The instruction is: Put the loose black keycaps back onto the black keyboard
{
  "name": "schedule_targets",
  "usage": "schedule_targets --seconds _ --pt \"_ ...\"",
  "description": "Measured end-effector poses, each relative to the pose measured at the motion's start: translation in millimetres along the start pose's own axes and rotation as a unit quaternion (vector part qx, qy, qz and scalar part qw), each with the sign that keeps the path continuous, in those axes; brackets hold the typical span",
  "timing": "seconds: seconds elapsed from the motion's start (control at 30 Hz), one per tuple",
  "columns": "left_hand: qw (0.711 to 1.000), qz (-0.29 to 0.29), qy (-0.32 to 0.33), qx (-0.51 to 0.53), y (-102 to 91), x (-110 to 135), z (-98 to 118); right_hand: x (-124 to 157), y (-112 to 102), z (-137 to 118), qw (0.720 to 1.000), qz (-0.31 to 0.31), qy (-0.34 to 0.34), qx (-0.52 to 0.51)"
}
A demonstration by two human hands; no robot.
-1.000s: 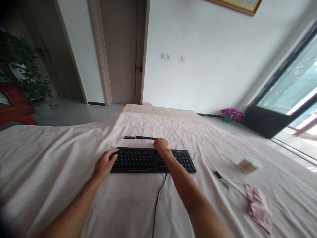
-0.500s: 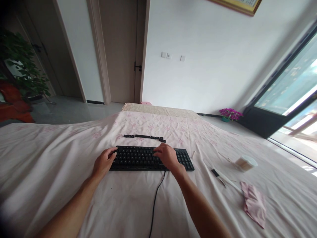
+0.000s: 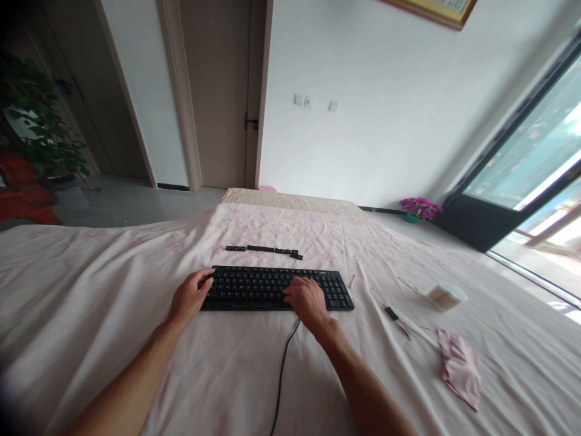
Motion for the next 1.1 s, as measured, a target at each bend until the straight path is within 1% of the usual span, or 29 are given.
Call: schedule_targets --seconds 0.3,0.5,0.77,0.9,1.1 --pt "1.0 -0.001 -0.001 -0.007 0.4 0.2 0.1 -3.6 -2.0 -0.8 1.0 -0.001 -0.01 -0.004" --pt "1.0 -0.001 -0.002 -0.005 1.2 0.4 -2.7 -1.8 -4.1 -5.9 1.0 -0.008 -0.025 0.014" --pt "1.0 -0.003 -0.003 -0.004 2.5 -0.6 -3.9 1.1 -4.2 -5.2 1.0 0.01 0.0 0.004" --pt "1.0 -0.004 -0.003 -0.001 2.0 -0.1 -3.3 0.8 -2.8 -4.7 1.0 0.013 0.001 -0.002" --pt "1.0 -0.004 -0.003 0.0 1.7 -0.8 -2.9 0.5 0.4 -0.2 0.999 0.016 0.039 -0.002"
Point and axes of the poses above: each hand's wrist, its own x-axis away from the middle knuckle, its own y-axis out of the palm, z = x × y, the point moved 2 cm from there along -x, towards the middle knuckle, and after that the axes turned 7 degrees about -z, right-handed, at the moved point
